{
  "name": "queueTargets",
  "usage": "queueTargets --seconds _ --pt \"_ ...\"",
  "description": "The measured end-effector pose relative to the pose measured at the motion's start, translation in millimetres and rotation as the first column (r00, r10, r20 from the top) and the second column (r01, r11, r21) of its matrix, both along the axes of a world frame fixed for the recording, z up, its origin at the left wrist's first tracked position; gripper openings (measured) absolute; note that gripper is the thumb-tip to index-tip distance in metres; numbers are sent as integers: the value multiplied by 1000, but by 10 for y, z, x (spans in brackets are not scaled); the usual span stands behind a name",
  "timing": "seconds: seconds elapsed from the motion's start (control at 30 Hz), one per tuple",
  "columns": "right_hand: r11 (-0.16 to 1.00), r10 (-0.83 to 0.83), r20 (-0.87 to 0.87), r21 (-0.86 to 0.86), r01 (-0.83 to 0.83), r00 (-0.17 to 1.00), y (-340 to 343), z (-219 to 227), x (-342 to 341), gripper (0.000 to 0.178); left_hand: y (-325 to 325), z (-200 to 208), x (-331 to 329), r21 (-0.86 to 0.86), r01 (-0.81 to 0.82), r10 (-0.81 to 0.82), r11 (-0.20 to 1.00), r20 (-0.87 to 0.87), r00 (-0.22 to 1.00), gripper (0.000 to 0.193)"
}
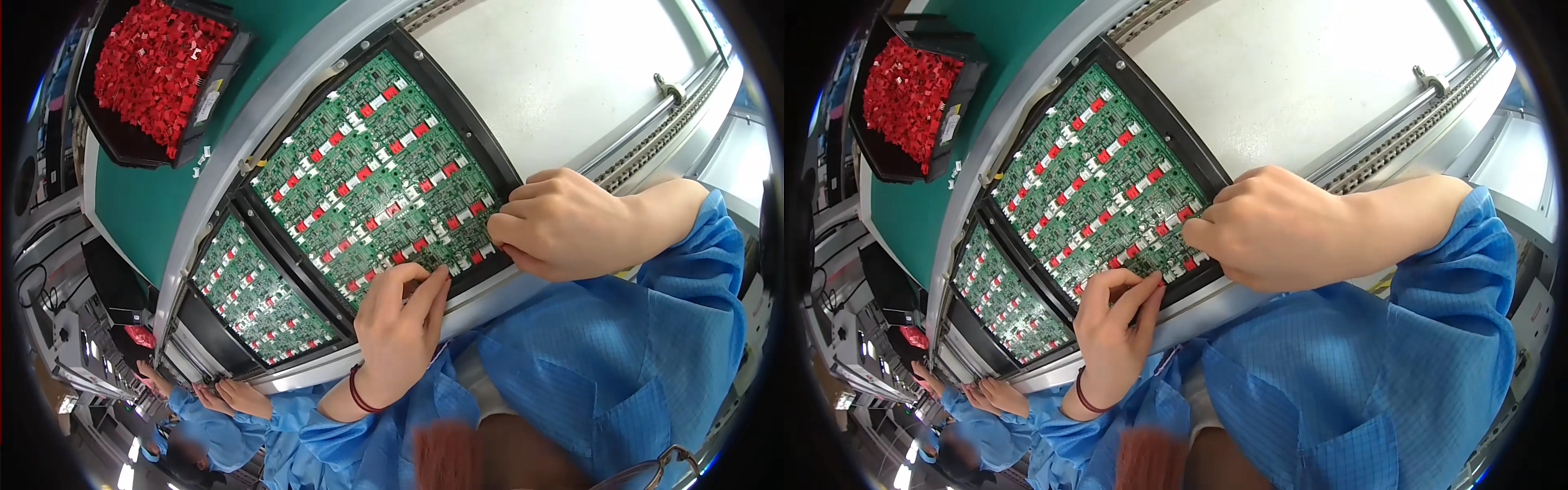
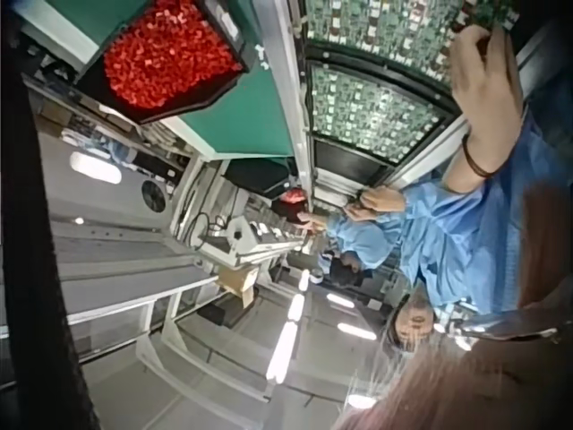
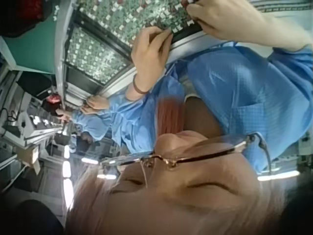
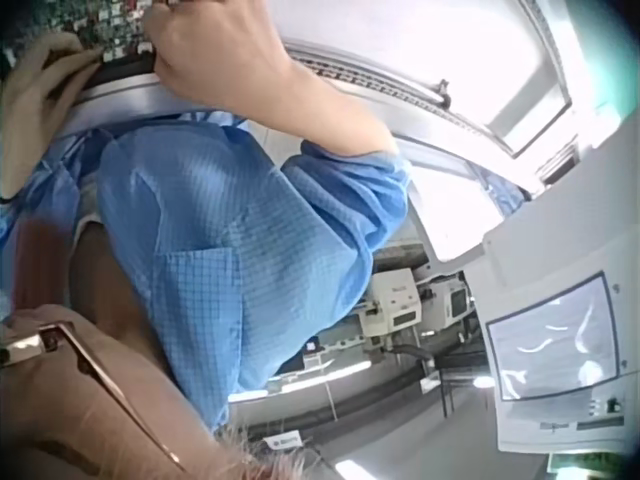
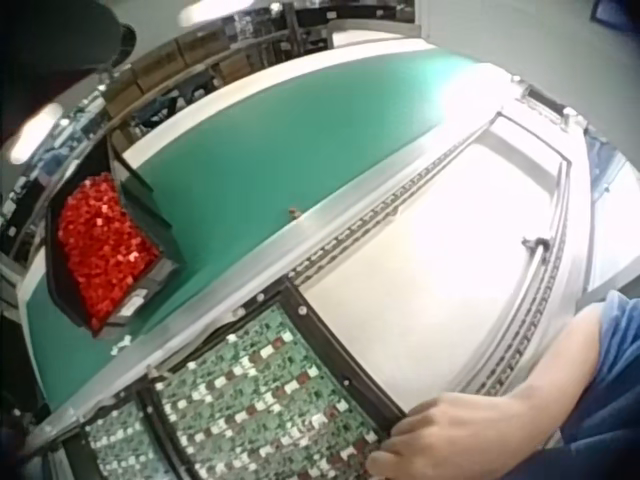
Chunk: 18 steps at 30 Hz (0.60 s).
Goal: Manually placing small red electronic components onto a printed circuit board on an assembly line.
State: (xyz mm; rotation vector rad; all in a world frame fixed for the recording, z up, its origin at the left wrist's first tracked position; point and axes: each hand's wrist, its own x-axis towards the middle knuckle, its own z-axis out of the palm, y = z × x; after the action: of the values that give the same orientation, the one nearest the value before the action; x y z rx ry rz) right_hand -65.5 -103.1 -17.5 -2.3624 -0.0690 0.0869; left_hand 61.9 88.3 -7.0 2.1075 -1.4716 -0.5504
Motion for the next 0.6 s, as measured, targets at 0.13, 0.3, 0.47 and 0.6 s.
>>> queueTargets --seconds 0.13,0.3,0.47,0.6 --pt "999 -33 52 -40 35 998 34 -7 -15 17 -4 -19 -5 5 -35 35 999 -48 998 18" --pt "997 -54 41 -62 56 998 55 1 -21 18 -33 -19 41 -7 -14 14 1000 -45 999 19" --pt "994 -76 40 -77 79 996 67 19 -27 18 -55 4 58 -21 76 -76 997 -7 997 18" --pt "992 -38 41 -118 42 998 26 20 -54 18 -89 8 77 5 101 -101 995 -13 995 18"
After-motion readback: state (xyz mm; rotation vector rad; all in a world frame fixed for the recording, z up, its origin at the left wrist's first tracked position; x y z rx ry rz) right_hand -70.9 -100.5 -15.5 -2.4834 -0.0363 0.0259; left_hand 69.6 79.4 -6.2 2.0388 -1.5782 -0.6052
